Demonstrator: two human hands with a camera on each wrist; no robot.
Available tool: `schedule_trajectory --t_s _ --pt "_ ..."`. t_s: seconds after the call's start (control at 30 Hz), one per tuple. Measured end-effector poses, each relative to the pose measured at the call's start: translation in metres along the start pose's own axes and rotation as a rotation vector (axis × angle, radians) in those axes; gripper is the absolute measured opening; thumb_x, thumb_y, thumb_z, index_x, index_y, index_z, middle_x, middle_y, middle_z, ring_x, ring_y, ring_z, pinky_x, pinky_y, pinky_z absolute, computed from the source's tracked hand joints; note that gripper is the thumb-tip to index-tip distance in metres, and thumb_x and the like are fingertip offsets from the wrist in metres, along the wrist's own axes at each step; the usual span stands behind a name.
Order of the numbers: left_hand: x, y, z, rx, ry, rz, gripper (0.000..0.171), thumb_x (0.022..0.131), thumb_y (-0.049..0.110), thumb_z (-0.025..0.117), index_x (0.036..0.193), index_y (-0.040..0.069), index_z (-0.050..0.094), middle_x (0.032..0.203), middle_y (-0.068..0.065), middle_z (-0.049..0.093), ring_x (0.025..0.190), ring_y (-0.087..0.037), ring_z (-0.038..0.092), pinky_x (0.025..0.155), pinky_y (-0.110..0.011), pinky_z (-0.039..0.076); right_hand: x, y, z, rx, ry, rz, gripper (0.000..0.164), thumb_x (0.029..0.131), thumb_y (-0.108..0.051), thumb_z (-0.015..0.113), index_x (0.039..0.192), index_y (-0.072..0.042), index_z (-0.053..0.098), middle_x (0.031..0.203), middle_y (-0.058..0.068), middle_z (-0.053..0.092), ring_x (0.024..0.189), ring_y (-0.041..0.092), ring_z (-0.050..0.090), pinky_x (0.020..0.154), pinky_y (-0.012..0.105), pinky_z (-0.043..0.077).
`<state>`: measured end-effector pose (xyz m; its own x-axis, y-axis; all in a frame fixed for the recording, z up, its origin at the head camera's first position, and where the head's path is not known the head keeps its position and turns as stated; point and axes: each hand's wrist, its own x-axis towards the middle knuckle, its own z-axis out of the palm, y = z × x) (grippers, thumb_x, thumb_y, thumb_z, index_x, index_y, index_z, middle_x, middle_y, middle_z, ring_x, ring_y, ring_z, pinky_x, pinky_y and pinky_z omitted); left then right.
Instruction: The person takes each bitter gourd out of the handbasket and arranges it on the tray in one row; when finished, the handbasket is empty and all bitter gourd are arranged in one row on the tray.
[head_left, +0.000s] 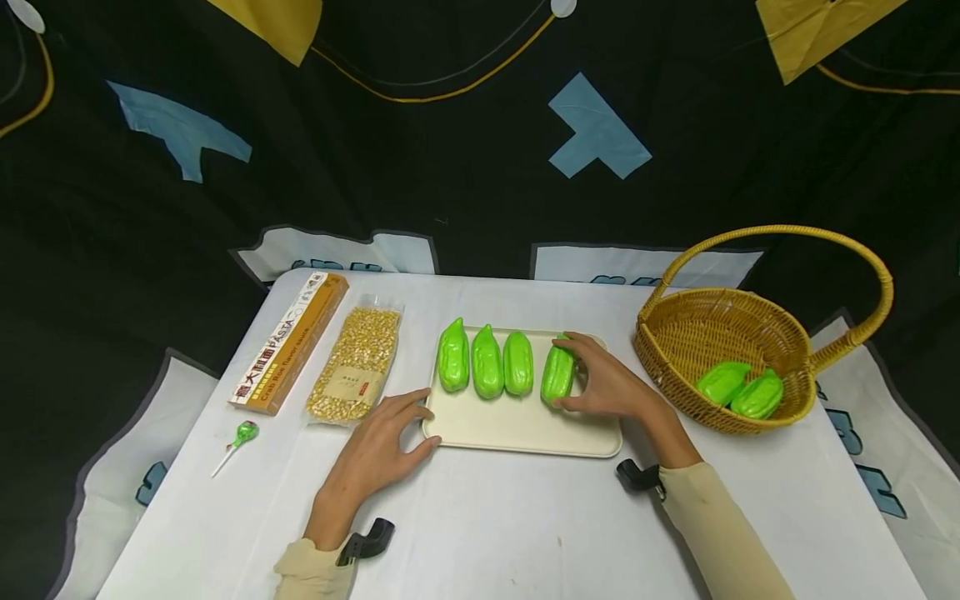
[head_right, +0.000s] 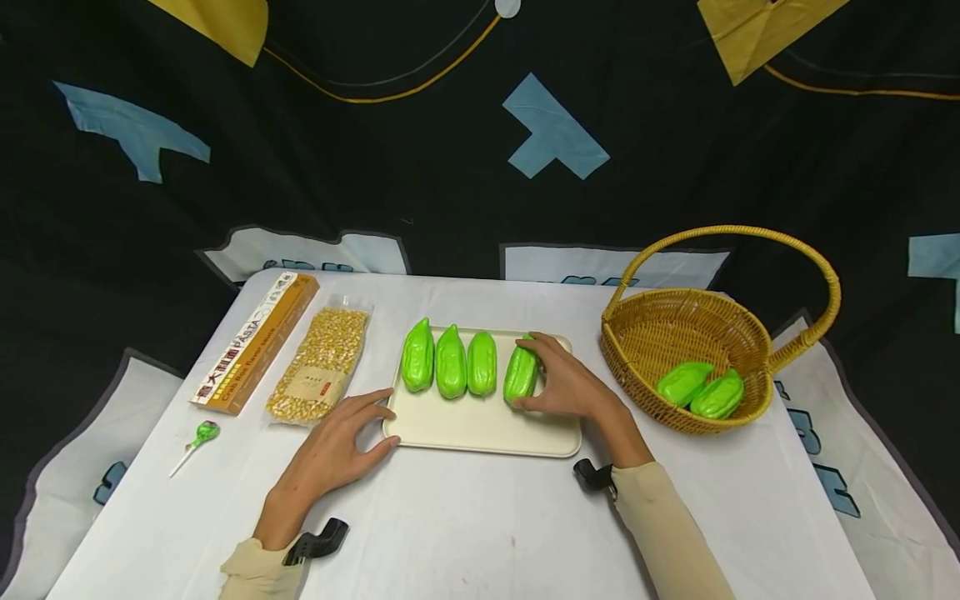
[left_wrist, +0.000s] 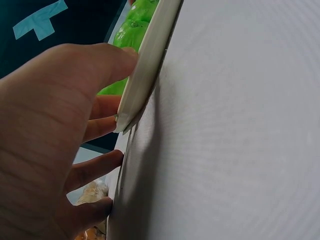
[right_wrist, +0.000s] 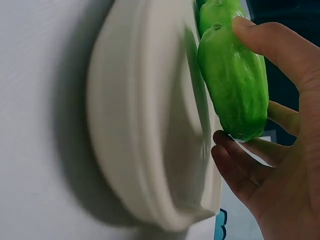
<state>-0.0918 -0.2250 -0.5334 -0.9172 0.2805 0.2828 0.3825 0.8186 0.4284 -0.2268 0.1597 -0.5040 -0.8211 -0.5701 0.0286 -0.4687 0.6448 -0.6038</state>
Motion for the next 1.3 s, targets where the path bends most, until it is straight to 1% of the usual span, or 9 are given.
schedule_trajectory --t_s 0.1,0.3,0.4,0.5,0.57,0.67,0.87,1.03,1.3 --pt "0.000 0.000 0.000 0.000 -0.005 -0.008 0.035 0.091 0.038 0.087 0.115 0.015 0.077 0.153 -0.006 0.062 0.139 -0.030 0.060 0.119 -0.050 0.049 0.004 0.001 0.001 0.005 -0.010 0.002 0.106 0.074 -0.036 0.099 0.160 -0.005 0.045 0.169 0.026 0.035 0.153 0.047 0.040 0.124 0.063 0.038" --pt "0.000 0.002 -0.001 -0.003 -0.007 -0.012 0.034 0.091 0.037 0.087 0.115 0.015 0.077 0.153 -0.007 0.062 0.139 -0.031 0.060 0.119 -0.049 0.049 0.011 -0.003 -0.001 0.019 -0.061 0.041 0.105 0.076 -0.037 0.098 0.161 -0.007 0.044 0.169 0.025 0.035 0.154 0.045 0.040 0.125 0.063 0.036" --pt "0.000 0.003 -0.001 -0.006 -0.004 -0.007 0.033 0.091 0.036 0.087 0.115 0.014 0.077 0.152 -0.007 0.063 0.138 -0.031 0.060 0.119 -0.049 0.049 0.013 -0.004 -0.002 0.002 -0.081 0.040 0.104 0.077 -0.040 0.097 0.162 -0.010 0.044 0.169 0.025 0.034 0.147 0.044 0.048 0.121 0.063 0.043" --pt "0.000 0.003 -0.001 -0.008 0.000 -0.004 0.033 0.091 0.036 0.087 0.114 0.014 0.077 0.152 -0.007 0.063 0.138 -0.031 0.060 0.118 -0.050 0.050 0.015 -0.004 -0.002 -0.019 -0.091 0.034 0.104 0.079 -0.043 0.095 0.164 -0.013 0.044 0.168 0.023 0.034 0.134 0.039 0.058 0.113 0.060 0.052" --pt "0.000 0.003 -0.001 -0.008 0.000 -0.004 0.033 0.092 0.036 0.087 0.114 0.014 0.077 0.152 -0.007 0.063 0.138 -0.031 0.060 0.118 -0.050 0.050 0.017 -0.005 -0.002 -0.024 -0.097 0.029 0.103 0.080 -0.044 0.093 0.165 -0.015 0.043 0.167 0.022 0.035 0.128 0.036 0.061 0.109 0.058 0.055" --pt "0.000 0.002 -0.001 -0.007 0.001 -0.002 0.033 0.092 0.036 0.087 0.115 0.014 0.077 0.153 -0.007 0.063 0.139 -0.031 0.060 0.119 -0.050 0.049 0.019 -0.006 -0.002 -0.018 -0.102 0.012 0.102 0.082 -0.044 0.092 0.166 -0.014 0.041 0.167 0.022 0.036 0.134 0.038 0.058 0.113 0.059 0.052" --pt "0.000 0.001 0.000 -0.004 -0.001 0.003 0.032 0.092 0.036 0.086 0.114 0.015 0.077 0.153 -0.006 0.063 0.139 -0.031 0.060 0.120 -0.050 0.048 0.020 -0.006 -0.002 -0.002 -0.108 -0.009 0.102 0.084 -0.042 0.091 0.166 -0.011 0.040 0.168 0.021 0.036 0.152 0.042 0.042 0.123 0.064 0.040" --pt "0.000 0.001 0.000 -0.007 0.001 0.004 0.032 0.092 0.036 0.087 0.114 0.015 0.077 0.152 -0.007 0.063 0.139 -0.031 0.060 0.119 -0.050 0.049 0.021 -0.005 -0.002 -0.001 -0.113 -0.014 0.102 0.085 -0.043 0.091 0.166 -0.012 0.039 0.170 0.019 0.036 0.156 0.042 0.037 0.126 0.065 0.035" --pt "0.000 0.001 -0.001 -0.001 -0.002 -0.003 0.034 0.091 0.036 0.087 0.115 0.014 0.077 0.153 -0.007 0.063 0.139 -0.031 0.060 0.121 -0.051 0.046 0.019 -0.005 -0.002 -0.012 -0.110 -0.007 0.104 0.085 -0.048 0.091 0.167 -0.013 0.038 0.171 0.017 0.036 0.158 0.040 0.034 0.127 0.064 0.034"
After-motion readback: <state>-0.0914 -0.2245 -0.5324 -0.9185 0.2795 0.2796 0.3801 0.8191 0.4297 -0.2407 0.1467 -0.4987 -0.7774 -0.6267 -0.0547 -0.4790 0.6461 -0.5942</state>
